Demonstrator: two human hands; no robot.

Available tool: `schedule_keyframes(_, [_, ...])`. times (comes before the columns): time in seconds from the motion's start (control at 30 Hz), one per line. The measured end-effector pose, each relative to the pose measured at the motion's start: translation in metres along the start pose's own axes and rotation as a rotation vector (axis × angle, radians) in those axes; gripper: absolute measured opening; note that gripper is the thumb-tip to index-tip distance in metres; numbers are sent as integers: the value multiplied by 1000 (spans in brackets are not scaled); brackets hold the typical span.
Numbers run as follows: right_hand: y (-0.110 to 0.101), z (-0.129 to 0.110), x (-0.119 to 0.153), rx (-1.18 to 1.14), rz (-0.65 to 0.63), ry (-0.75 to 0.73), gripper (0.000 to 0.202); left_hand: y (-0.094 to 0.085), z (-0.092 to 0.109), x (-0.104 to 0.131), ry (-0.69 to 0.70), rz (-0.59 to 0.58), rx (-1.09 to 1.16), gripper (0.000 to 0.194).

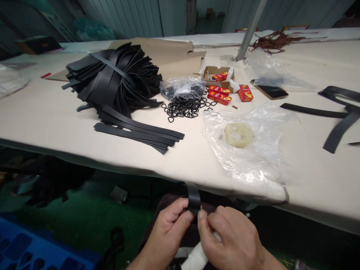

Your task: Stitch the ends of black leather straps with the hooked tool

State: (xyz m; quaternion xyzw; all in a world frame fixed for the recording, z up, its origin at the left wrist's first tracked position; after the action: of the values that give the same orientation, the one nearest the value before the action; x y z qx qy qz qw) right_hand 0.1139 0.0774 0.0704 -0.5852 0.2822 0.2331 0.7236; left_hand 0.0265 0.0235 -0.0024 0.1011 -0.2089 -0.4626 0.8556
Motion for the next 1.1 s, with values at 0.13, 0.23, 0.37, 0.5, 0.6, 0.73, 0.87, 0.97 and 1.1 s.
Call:
schedule_keyframes(0.13, [-4, 1, 1, -29, 5, -23, 17, 2, 4, 1, 64, 11, -40, 20])
schedule_keyframes(0.23, [-7, 4, 4, -63, 7, -45, 15, 4, 5, 2, 98, -12, -66, 23])
schedule_keyframes(0.37, [-8, 7, 5, -90, -1, -54, 15, 7, 7, 3, 136, -27, -113, 26])
schedule_keyframes(0.5, [-7, 6, 5, -100, 6, -49, 18, 8, 7, 3, 161, -33, -170, 25])
schedule_keyframes(0.6, [-6, 12, 9, -130, 36, 60, 19, 7, 8, 4, 209, -10, -209, 24])
schedule_keyframes(0.73, [22, 31, 26, -626, -188, 458, 14, 4, 0, 4, 126, 79, -176, 20])
schedule_keyframes(0.87, [60, 30, 57, -1114, -541, 1053, 17, 10, -6, 4, 9, 85, -81, 20])
schedule_keyframes(0.97, [69, 23, 62, -1273, -597, 1258, 24, 15, -7, 3, -54, 82, 0, 19])
schedule_keyframes(1.1, [73, 20, 63, -1361, -593, 1348, 30, 18, -17, 2, -193, 57, 195, 21])
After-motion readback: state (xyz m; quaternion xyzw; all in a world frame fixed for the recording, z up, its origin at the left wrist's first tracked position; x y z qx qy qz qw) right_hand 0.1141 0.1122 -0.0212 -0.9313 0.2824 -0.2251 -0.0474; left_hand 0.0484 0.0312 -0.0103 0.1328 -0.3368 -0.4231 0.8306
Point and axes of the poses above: each hand's wrist, its own x-axis away from the middle knuckle, its own y-axis out of the palm, z = x × y, the point moved 7 cm from there along -x, towards the middle knuckle, and after that the axes turned 14 degrees about x, right-handed, at the moved point
